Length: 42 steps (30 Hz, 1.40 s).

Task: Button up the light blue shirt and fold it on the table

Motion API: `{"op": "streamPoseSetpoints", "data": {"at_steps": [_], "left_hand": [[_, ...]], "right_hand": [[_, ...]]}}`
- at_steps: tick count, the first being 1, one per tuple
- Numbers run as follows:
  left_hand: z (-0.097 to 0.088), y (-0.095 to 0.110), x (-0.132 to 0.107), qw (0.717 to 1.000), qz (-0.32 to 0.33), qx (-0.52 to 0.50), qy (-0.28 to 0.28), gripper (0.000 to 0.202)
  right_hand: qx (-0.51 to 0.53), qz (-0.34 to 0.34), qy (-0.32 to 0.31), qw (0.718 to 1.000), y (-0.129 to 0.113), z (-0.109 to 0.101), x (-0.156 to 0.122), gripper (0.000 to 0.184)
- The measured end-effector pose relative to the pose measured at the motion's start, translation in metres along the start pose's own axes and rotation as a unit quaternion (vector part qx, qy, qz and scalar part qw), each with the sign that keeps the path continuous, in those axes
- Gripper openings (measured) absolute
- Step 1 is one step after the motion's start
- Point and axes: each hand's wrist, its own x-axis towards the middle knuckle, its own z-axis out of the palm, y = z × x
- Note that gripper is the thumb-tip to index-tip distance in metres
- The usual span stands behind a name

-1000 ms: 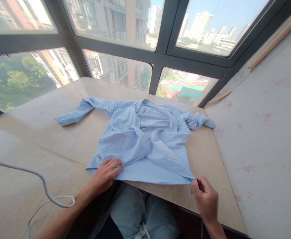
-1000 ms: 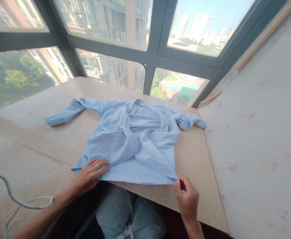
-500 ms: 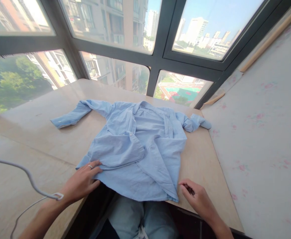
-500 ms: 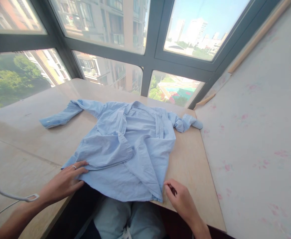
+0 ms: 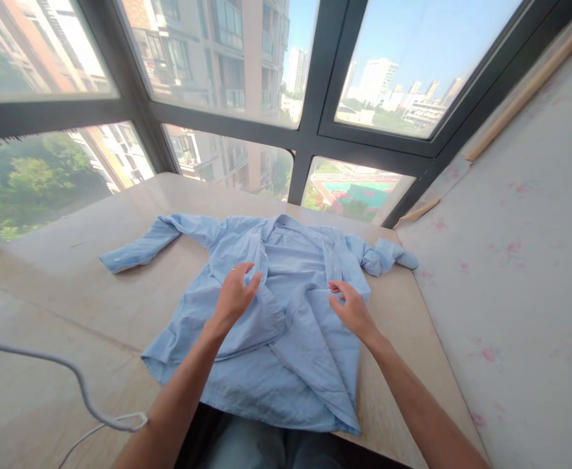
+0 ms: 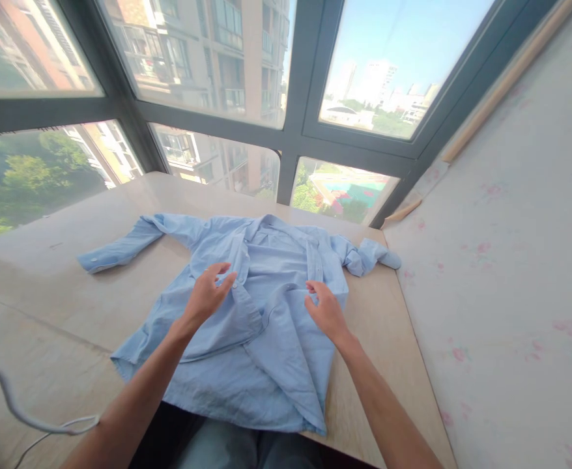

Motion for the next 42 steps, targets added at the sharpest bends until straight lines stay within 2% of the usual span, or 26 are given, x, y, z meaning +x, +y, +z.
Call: {"op": "streamPoseSetpoints", "data": {"at_steps": [2,5,7,10,14,16,21,25,28,31,33,35,38,40,42], "left_hand": [[0.022,0.0,0.027,0.999,0.006,0.02,0.028,0.037],[0.042,-0.003,0.068,0.996,0.029,0.085,0.025,0.036],[0.048,-0.006,0.094,0.987,0.046,0.151,-0.005,0.036],[0.053,-0.011,0.134,0.96,0.074,0.259,-0.071,0.037],[0.064,-0.021,0.182,0.939,0.088,0.31,-0.124,0.037],[0.071,-0.027,0.201,0.931,0.082,0.325,-0.141,0.039],[0.084,-0.035,0.228,0.916,0.044,0.357,-0.176,0.047],[0.072,-0.029,0.243,0.9,0.032,0.376,-0.217,0.033],[0.047,-0.021,0.261,0.895,0.029,0.384,-0.224,0.033],[0.013,-0.016,0.287,0.909,0.019,0.373,-0.183,0.032],[-0.007,-0.016,0.306,0.946,-0.014,0.303,-0.113,0.024],[-0.019,-0.02,0.323,0.96,-0.04,0.267,-0.07,0.02],[-0.017,-0.033,0.334,0.969,-0.084,0.229,-0.039,0.028],[-0.006,-0.044,0.332,0.972,-0.12,0.198,-0.031,0.036],[0.008,-0.056,0.325,0.972,-0.149,0.178,-0.024,0.043]], "right_hand": [[-0.049,0.023,0.007,0.999,0.011,0.006,0.031,0.038],[-0.15,0.047,-0.01,0.988,0.027,0.012,0.074,0.043],[-0.215,0.053,-0.034,0.975,0.035,0.014,0.1,0.045],[-0.287,0.08,-0.063,0.953,0.041,0.015,0.135,0.046],[-0.301,0.154,-0.087,0.937,0.05,0.016,0.177,0.048],[-0.292,0.17,-0.101,0.936,0.056,0.018,0.196,0.052],[-0.277,0.175,-0.151,0.932,0.072,0.019,0.224,0.045],[-0.285,0.137,-0.165,0.934,0.071,0.009,0.228,0.037],[-0.309,0.07,-0.116,0.941,0.057,-0.006,0.226,0.025],[-0.28,0.005,-0.023,0.96,0.033,-0.019,0.228,0.02],[-0.232,-0.033,0.047,0.971,0.016,-0.02,0.235,0.02],[-0.182,-0.058,0.103,0.976,0.002,-0.012,0.248,0.021],[-0.099,-0.041,0.13,0.986,-0.008,0.017,0.27,0.02],[-0.006,0.024,0.109,0.994,-0.004,0.041,0.284,0.024],[0.114,0.108,0.069,0.985,0.006,0.064,0.291,0.035]]}}
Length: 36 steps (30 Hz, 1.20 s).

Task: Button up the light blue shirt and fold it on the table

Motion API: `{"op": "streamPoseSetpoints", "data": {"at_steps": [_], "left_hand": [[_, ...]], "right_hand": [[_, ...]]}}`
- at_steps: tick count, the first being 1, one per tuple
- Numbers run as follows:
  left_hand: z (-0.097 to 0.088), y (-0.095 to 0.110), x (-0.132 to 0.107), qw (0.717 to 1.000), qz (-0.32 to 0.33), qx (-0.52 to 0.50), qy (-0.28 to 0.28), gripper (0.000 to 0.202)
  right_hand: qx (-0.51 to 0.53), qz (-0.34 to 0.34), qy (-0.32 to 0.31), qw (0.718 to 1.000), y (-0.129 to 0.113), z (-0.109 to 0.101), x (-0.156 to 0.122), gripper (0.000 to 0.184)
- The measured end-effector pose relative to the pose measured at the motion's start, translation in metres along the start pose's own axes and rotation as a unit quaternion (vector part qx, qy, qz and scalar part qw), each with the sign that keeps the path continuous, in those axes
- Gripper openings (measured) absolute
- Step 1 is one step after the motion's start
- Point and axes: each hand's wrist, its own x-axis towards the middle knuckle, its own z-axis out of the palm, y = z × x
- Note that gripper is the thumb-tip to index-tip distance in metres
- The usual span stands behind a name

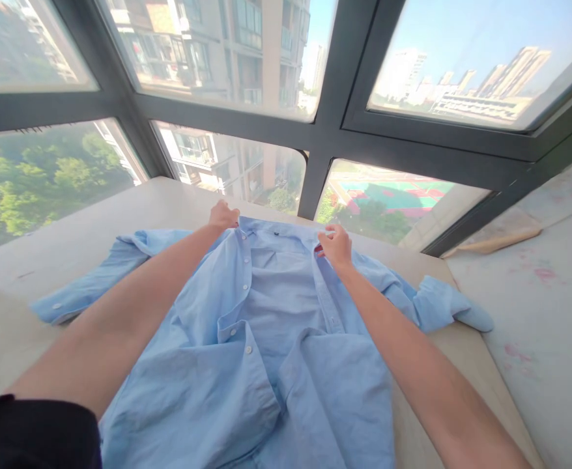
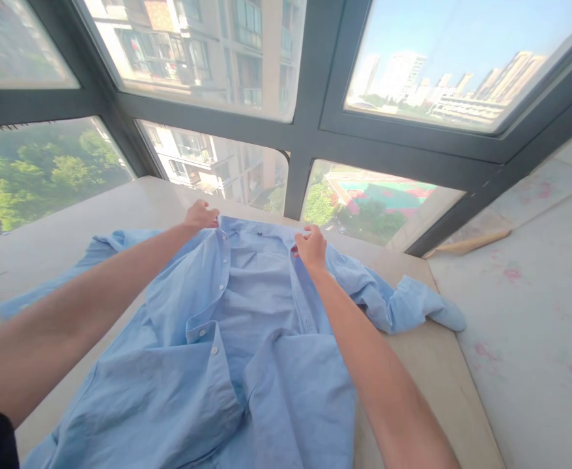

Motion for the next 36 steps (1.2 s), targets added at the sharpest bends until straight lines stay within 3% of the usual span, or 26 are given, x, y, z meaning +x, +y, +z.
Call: {"op": "streamPoseSetpoints", "data": {"at_steps": [2,6,11,15,19,23,27,31,34,36], "left_hand": [[0.016,-0.008,-0.008,1.0,-0.012,-0.012,0.003,0.051],[0.035,-0.021,-0.028,0.999,0.003,-0.041,0.02,0.057],[0.047,-0.009,-0.067,0.99,0.035,-0.095,0.099,0.054],[0.056,0.021,-0.134,0.984,0.083,-0.137,0.074,0.057],[0.06,0.029,-0.233,0.967,0.189,-0.171,0.017,0.058],[0.052,-0.01,-0.327,0.955,0.27,-0.119,-0.018,0.08],[0.043,-0.074,-0.382,0.945,0.323,-0.041,-0.036,0.086],[0.039,-0.115,-0.398,0.943,0.333,-0.012,-0.005,0.061],[0.035,-0.122,-0.396,0.929,0.37,0.005,0.006,0.045],[0.028,-0.121,-0.391,0.919,0.394,0.014,-0.014,0.039]], "right_hand": [[0.055,0.04,-0.032,0.997,0.017,0.012,0.002,0.043],[0.05,0.035,-0.049,0.997,0.045,0.013,-0.009,0.044],[0.032,0.027,-0.019,0.999,0.055,-0.003,-0.031,0.047],[-0.034,-0.004,-0.02,0.999,0.048,-0.006,-0.059,0.045],[-0.14,-0.033,-0.055,0.988,0.041,-0.003,-0.09,0.049],[-0.246,-0.051,-0.085,0.964,0.041,-0.011,-0.115,0.059],[-0.271,-0.118,-0.129,0.947,0.039,-0.024,-0.153,0.06],[-0.249,-0.208,-0.171,0.93,0.021,-0.027,-0.224,0.05],[-0.244,-0.257,-0.187,0.916,0.005,-0.028,-0.284,0.052],[-0.24,-0.271,-0.194,0.912,-0.002,-0.031,-0.318,0.065]]}}
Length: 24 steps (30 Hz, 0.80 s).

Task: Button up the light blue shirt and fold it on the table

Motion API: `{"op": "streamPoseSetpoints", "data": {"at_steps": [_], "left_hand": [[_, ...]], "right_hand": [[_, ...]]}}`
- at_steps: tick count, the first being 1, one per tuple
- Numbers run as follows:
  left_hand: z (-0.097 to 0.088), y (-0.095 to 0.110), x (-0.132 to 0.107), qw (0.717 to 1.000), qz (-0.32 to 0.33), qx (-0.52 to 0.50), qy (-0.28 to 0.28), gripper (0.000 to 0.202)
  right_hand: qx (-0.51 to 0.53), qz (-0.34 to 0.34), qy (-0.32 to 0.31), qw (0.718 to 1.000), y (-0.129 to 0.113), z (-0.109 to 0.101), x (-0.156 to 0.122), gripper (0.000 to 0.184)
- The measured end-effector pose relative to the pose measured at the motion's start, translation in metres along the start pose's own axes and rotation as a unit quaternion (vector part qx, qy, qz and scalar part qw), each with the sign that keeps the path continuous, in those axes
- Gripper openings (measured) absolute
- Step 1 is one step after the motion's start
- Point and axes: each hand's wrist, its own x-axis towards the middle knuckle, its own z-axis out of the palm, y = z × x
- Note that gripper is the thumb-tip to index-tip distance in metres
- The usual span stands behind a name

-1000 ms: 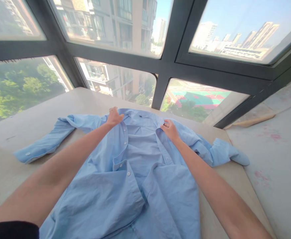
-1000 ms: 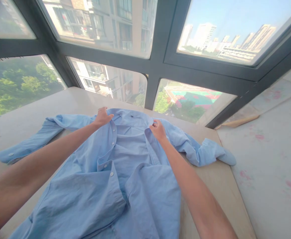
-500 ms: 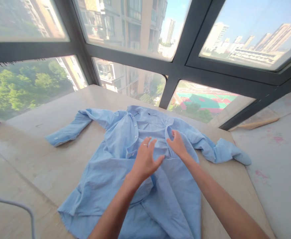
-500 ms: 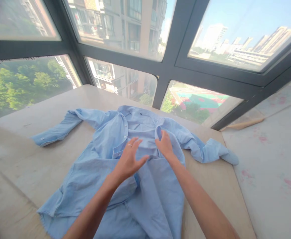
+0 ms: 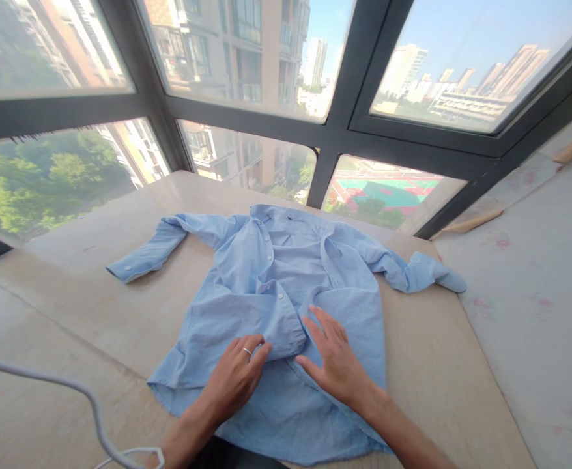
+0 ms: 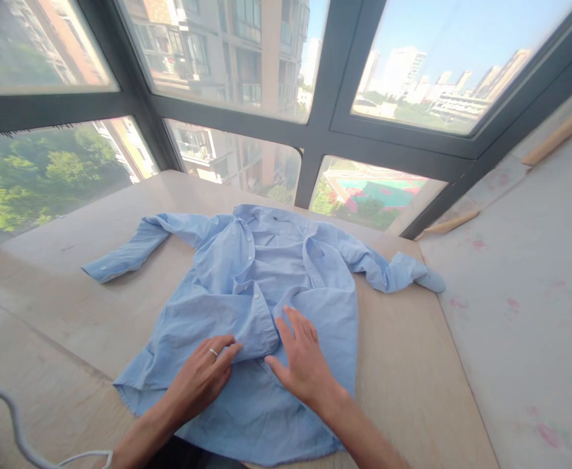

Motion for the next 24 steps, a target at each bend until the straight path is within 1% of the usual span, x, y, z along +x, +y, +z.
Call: {"op": "streamPoseSetpoints", "data": {"at_steps": [2,3,5,6,7,8,9,10,12,13,15,16,17,19,21,22,24], "left_hand": [[-0.014,-0.002,0.004,1.0,0.0,-0.014,-0.016,0.03],[-0.023,-0.002,0.004,0.999,-0.012,-0.029,-0.014,0.027],[-0.046,-0.003,0.0,0.996,-0.041,-0.079,0.003,0.027],[-0.058,-0.002,-0.005,0.992,-0.052,-0.112,0.007,0.028],[-0.07,-0.002,-0.011,0.987,-0.054,-0.15,-0.001,0.03],[-0.079,-0.002,-0.019,0.982,-0.049,-0.182,-0.023,0.032],[-0.085,-0.002,-0.028,0.977,-0.052,-0.202,-0.053,0.032],[-0.088,-0.003,-0.037,0.973,-0.061,-0.209,-0.081,0.031],[-0.086,-0.005,-0.055,0.971,-0.082,-0.193,-0.117,0.028],[-0.083,-0.006,-0.062,0.972,-0.091,-0.179,-0.122,0.028],[-0.075,-0.007,-0.072,0.976,-0.097,-0.158,-0.114,0.032],[-0.072,-0.006,-0.074,0.978,-0.094,-0.154,-0.106,0.035],[-0.07,-0.004,-0.074,0.979,-0.09,-0.154,-0.101,0.038],[-0.069,0.002,-0.069,0.98,-0.076,-0.157,-0.098,0.042],[-0.069,0.009,-0.063,0.981,-0.063,-0.154,-0.103,0.044],[-0.067,0.012,-0.06,0.981,-0.058,-0.151,-0.105,0.044],[-0.06,0.017,-0.056,0.983,-0.053,-0.14,-0.103,0.046]], "right_hand": [[-0.01,-0.001,-0.005,1.0,-0.013,0.001,-0.021,0.074],[-0.018,0.002,-0.007,1.0,-0.015,0.002,-0.029,0.073],[-0.032,0.013,-0.018,0.999,-0.013,0.003,-0.041,0.06],[-0.038,0.018,-0.024,0.999,-0.01,0.003,-0.044,0.049],[-0.043,0.021,-0.03,0.998,-0.007,0.003,-0.046,0.037],[-0.049,0.021,-0.033,0.998,-0.004,0.002,-0.048,0.027],[-0.055,0.017,-0.032,0.998,-0.001,0.001,-0.049,0.021],[-0.06,0.011,-0.025,0.998,0.001,-0.002,-0.051,0.019],[-0.057,-0.003,0.006,0.998,0.0,-0.009,-0.054,0.021],[-0.046,-0.007,0.026,0.999,-0.002,-0.015,-0.056,0.023],[-0.011,-0.009,0.058,0.998,-0.011,-0.028,-0.062,0.025],[0.013,-0.016,0.054,0.998,-0.016,-0.035,-0.065,0.026],[0.04,-0.027,0.031,0.998,-0.022,-0.041,-0.069,0.026],[0.096,-0.059,-0.06,0.992,-0.032,-0.048,-0.077,0.022],[0.132,-0.07,-0.148,0.978,-0.037,-0.049,-0.085,0.017],[0.144,-0.059,-0.174,0.972,-0.037,-0.048,-0.089,0.015],[0.175,-0.015,-0.184,0.967,-0.035,-0.047,-0.095,0.013]]}}
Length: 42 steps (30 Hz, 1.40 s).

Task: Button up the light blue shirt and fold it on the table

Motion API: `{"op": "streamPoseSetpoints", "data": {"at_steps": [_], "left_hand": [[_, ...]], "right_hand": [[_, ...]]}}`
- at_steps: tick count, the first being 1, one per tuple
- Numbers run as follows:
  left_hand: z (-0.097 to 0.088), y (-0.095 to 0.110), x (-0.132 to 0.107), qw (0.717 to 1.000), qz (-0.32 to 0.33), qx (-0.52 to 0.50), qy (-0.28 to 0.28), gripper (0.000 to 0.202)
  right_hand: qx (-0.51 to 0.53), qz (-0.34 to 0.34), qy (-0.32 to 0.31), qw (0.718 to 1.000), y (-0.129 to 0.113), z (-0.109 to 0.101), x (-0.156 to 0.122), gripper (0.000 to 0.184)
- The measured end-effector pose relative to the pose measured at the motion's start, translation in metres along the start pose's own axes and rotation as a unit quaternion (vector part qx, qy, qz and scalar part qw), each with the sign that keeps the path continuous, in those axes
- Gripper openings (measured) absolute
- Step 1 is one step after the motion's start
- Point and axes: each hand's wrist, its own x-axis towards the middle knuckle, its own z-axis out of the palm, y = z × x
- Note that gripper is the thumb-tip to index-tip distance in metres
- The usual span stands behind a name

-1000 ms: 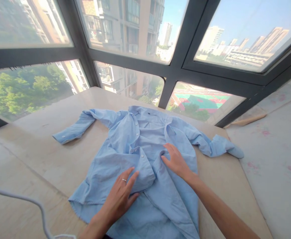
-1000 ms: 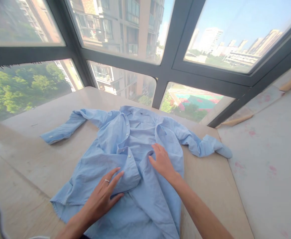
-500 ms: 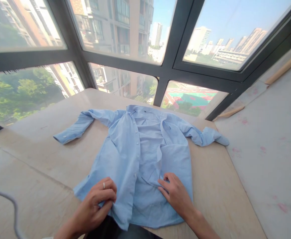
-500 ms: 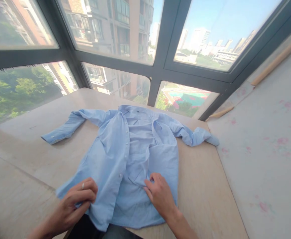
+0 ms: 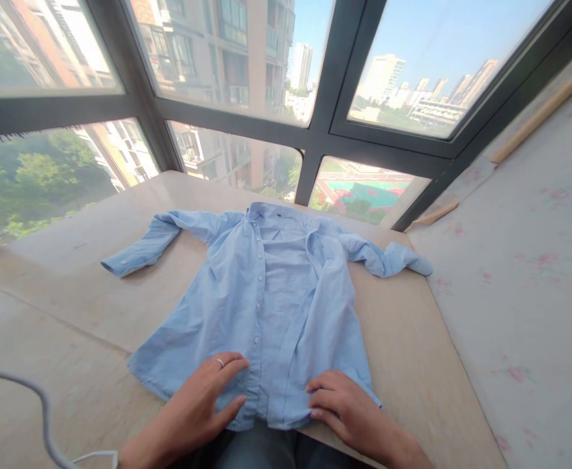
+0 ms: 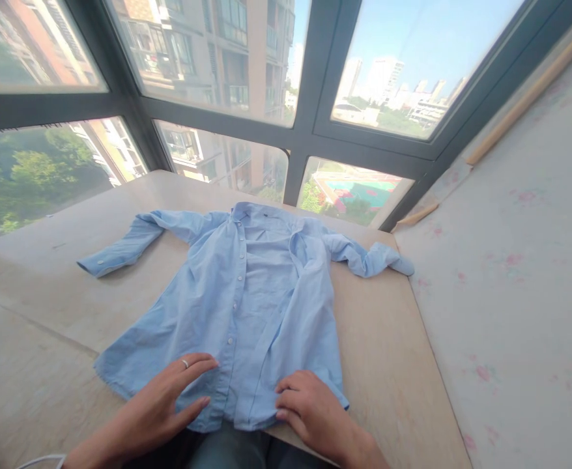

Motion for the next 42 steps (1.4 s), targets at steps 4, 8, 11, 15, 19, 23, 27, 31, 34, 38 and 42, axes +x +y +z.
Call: {"op": "streamPoseSetpoints", "data": {"at_steps": [4,8,11,15,19,23,27,31,34,38,42], "left_hand": [[0.024,0.002,0.005,0.999,-0.01,0.023,0.022,0.048],[0.038,0.014,0.025,0.997,-0.043,0.014,0.064,0.036],[0.038,0.031,0.065,0.992,-0.061,-0.046,0.099,0.027],[0.042,0.047,0.151,0.971,-0.116,-0.194,0.081,0.024],[0.056,0.045,0.242,0.952,-0.221,-0.203,0.063,0.03],[0.069,0.044,0.308,0.934,-0.292,-0.199,0.054,0.052],[0.077,0.044,0.347,0.92,-0.331,-0.202,0.052,0.06],[0.073,0.027,0.365,0.907,-0.345,-0.239,0.031,0.033],[0.056,-0.001,0.367,0.894,-0.349,-0.28,0.036,0.022],[0.022,-0.041,0.357,0.873,-0.38,-0.283,0.114,0.038],[0.009,-0.056,0.34,0.863,-0.381,-0.28,0.179,0.056]], "right_hand": [[0.089,0.051,0.055,0.993,0.006,-0.001,-0.005,0.023],[0.108,0.065,0.095,0.987,0.009,-0.001,0.005,0.026],[0.085,0.05,0.121,0.988,0.018,-0.002,0.024,0.026],[0.014,0.057,0.204,0.977,0.047,-0.008,0.043,0.032],[-0.04,0.109,0.319,0.941,0.087,-0.008,0.038,0.038],[-0.059,0.127,0.318,0.938,0.116,0.006,0.022,0.044],[-0.086,0.128,0.304,0.94,0.124,0.021,0.015,0.048],[-0.109,0.13,0.321,0.932,0.123,0.026,0.015,0.051],[-0.126,0.127,0.325,0.928,0.121,0.027,0.014,0.05],[-0.144,0.124,0.331,0.924,0.118,0.028,0.013,0.049],[-0.147,0.129,0.336,0.921,0.115,0.027,0.015,0.048]]}}
